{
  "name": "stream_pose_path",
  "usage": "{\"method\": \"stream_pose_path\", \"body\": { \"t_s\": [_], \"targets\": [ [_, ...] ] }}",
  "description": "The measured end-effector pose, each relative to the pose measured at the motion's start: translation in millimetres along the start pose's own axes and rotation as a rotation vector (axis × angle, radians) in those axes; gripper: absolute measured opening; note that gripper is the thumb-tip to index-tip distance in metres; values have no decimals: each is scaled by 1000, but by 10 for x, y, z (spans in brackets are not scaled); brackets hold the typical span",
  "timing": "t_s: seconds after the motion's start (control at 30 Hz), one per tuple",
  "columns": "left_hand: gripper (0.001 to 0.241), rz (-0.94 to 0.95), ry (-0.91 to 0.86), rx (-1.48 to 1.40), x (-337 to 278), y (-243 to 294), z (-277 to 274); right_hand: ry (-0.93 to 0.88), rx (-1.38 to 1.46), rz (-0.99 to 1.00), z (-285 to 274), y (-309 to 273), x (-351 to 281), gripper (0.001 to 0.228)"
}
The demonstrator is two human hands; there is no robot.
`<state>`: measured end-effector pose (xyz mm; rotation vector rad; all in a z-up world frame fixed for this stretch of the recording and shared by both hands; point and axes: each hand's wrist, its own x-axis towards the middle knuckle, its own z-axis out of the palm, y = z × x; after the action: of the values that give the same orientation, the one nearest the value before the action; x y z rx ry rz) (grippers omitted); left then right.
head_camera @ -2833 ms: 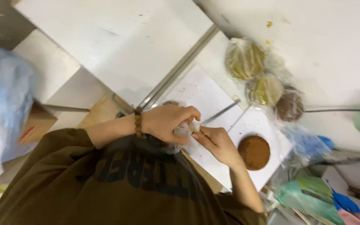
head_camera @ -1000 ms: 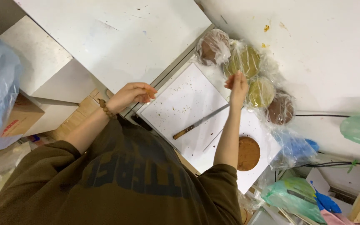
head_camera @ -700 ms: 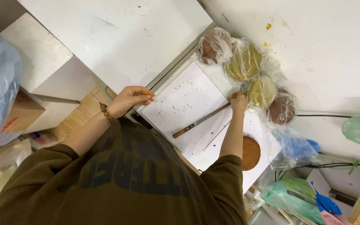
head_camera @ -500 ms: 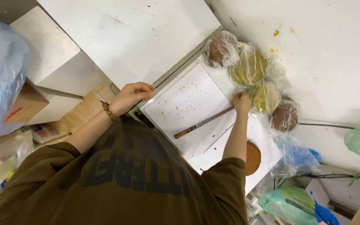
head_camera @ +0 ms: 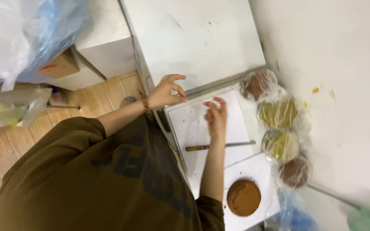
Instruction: The recorder unpacks several cake layers from plastic bags and prepares them on a workbench by slicing them with a knife.
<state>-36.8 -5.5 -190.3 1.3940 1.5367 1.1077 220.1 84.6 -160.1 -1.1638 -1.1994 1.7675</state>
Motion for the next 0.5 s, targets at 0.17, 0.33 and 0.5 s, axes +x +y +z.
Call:
{"method": "stream_pose_path", "body": {
  "t_s": [0.17, 0.33, 0.5],
  "targets": [
    [25, -4, 83, -22, -223, 19, -107, -139, -84, 64, 1090, -36, -372, 39],
    [16, -110, 8, -2, -721, 95, -507, -306, -613, -37, 1686, -17, -781, 51],
    [22, -25, 35, -438, -1609, -550, -556, -628, -1140, -524, 2067, 132, -1230, 46]
  ]
}}
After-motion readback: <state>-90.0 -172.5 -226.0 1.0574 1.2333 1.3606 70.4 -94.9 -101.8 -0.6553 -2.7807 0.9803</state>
